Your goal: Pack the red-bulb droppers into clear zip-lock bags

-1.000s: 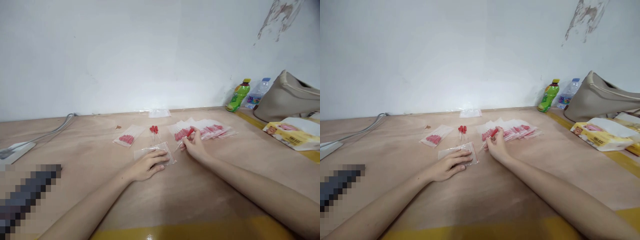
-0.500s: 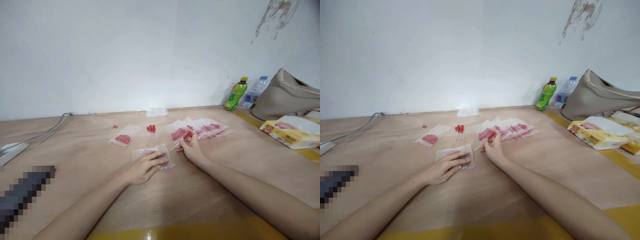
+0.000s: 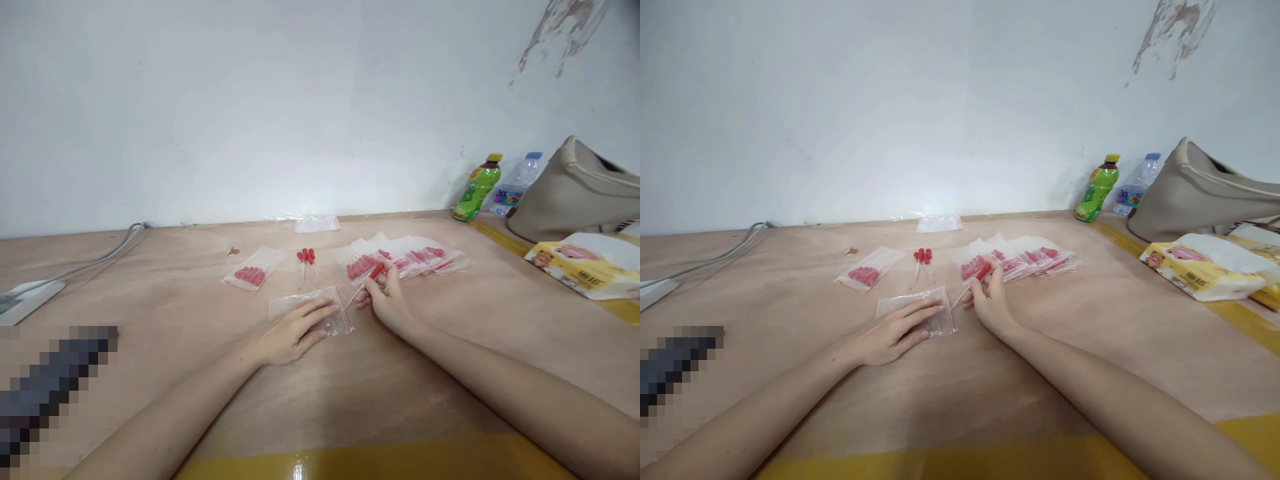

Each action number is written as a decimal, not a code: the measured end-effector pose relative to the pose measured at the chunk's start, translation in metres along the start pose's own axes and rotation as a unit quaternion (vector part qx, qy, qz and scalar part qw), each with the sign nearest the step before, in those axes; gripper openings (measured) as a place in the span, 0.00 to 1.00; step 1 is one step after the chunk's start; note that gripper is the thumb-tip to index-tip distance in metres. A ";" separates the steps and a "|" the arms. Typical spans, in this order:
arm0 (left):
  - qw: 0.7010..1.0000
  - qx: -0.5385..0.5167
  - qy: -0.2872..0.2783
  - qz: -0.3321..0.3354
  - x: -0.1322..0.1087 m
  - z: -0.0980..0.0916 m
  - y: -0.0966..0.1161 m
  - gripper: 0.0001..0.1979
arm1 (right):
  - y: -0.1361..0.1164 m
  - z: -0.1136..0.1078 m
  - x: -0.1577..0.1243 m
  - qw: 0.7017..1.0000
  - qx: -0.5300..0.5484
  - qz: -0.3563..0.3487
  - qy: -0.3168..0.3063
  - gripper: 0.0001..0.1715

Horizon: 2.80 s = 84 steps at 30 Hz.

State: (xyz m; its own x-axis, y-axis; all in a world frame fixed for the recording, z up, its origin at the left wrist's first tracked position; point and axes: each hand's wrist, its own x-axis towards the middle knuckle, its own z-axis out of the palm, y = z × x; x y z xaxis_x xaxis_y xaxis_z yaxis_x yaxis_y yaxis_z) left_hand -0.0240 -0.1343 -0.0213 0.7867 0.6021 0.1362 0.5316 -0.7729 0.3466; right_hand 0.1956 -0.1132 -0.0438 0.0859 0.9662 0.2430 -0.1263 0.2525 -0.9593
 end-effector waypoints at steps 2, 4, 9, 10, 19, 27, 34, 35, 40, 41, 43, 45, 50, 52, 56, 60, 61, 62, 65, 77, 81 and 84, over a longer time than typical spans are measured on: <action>1.000 0.002 0.005 0.003 0.000 0.001 -0.001 0.23 | 0.001 -0.002 0.002 0.999 0.000 0.000 0.034 0.27; 1.000 0.004 0.008 0.005 0.000 0.001 -0.002 0.22 | 0.002 -0.004 0.005 0.998 0.008 0.013 0.055 0.27; 1.000 0.003 0.006 0.005 0.000 0.001 -0.003 0.19 | 0.005 -0.004 0.007 0.999 0.032 0.021 0.039 0.27; 1.000 0.000 0.008 0.006 0.000 0.001 -0.002 0.19 | 0.006 -0.004 0.007 0.999 0.035 0.019 0.036 0.27; 1.000 -0.012 0.025 0.007 0.001 0.001 -0.002 0.21 | 0.000 -0.001 0.003 0.997 0.046 0.054 -0.024 0.27; 0.997 -0.039 0.061 -0.001 -0.002 -0.001 0.001 0.26 | -0.014 -0.019 0.000 0.961 0.031 0.104 -0.256 0.14; 0.995 -0.054 0.069 0.038 0.001 0.001 0.001 0.28 | -0.014 -0.010 0.000 0.909 0.012 0.128 -0.397 0.15; 0.995 -0.052 0.080 0.041 0.002 0.002 0.001 0.27 | -0.014 -0.008 0.000 0.911 -0.002 0.137 -0.389 0.16; 0.992 -0.027 0.120 0.041 -0.002 -0.007 -0.002 0.16 | -0.016 -0.004 0.001 0.927 -0.067 0.146 -0.340 0.16; 0.993 -0.029 0.104 0.044 -0.004 -0.010 -0.003 0.14 | -0.017 -0.004 0.002 0.926 -0.071 0.147 -0.341 0.16; 0.996 -0.039 0.073 0.044 -0.007 -0.014 -0.008 0.14 | -0.017 -0.006 0.003 0.923 -0.075 0.148 -0.348 0.17; 0.996 -0.050 0.067 0.036 -0.010 -0.015 -0.012 0.15 | -0.016 -0.006 0.003 0.919 -0.087 0.149 -0.354 0.17; 0.995 -0.059 0.074 0.019 -0.009 -0.010 -0.015 0.17 | -0.013 0.003 -0.001 0.937 -0.135 0.153 -0.283 0.17; 0.995 -0.053 0.084 0.012 -0.008 -0.008 -0.014 0.18 | -0.013 0.007 -0.003 0.950 -0.138 0.145 -0.240 0.17; 0.995 -0.043 0.094 0.000 -0.008 -0.007 -0.013 0.18 | -0.018 0.007 -0.005 0.946 -0.144 0.134 -0.258 0.18; 0.995 -0.030 0.096 0.000 -0.009 -0.007 -0.011 0.18 | -0.020 0.009 -0.009 0.947 -0.149 0.066 -0.277 0.17; 0.995 -0.027 0.097 -0.001 -0.009 -0.007 -0.011 0.18 | -0.019 0.010 -0.011 0.950 -0.149 0.043 -0.270 0.16; 0.995 -0.026 0.098 -0.001 -0.009 -0.006 -0.011 0.19 | -0.018 0.011 -0.012 0.955 -0.148 0.033 -0.255 0.15; 0.994 -0.031 0.102 -0.007 -0.010 -0.007 -0.010 0.20 | -0.016 0.014 -0.015 0.968 -0.141 0.085 -0.189 0.14; 0.994 -0.049 0.100 0.015 -0.013 -0.006 -0.015 0.14 | -0.015 0.003 -0.009 0.963 -0.170 0.145 -0.149 0.14; 0.995 -0.047 0.083 0.021 -0.011 -0.008 -0.015 0.15 | -0.017 0.001 0.012 0.955 -0.287 -0.037 -0.063 0.12; 0.997 -0.034 0.067 0.020 -0.011 -0.009 -0.014 0.16 | -0.025 0.014 0.041 0.899 -0.412 -0.105 -0.101 0.04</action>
State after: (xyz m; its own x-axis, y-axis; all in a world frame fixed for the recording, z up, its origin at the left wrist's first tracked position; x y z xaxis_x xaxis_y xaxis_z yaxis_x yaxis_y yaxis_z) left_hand -0.0430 -0.1280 -0.0189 0.7558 0.5956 0.2720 0.4746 -0.7845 0.3991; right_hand 0.1889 -0.0788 -0.0083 -0.1693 0.9121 0.3733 0.6547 0.3872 -0.6492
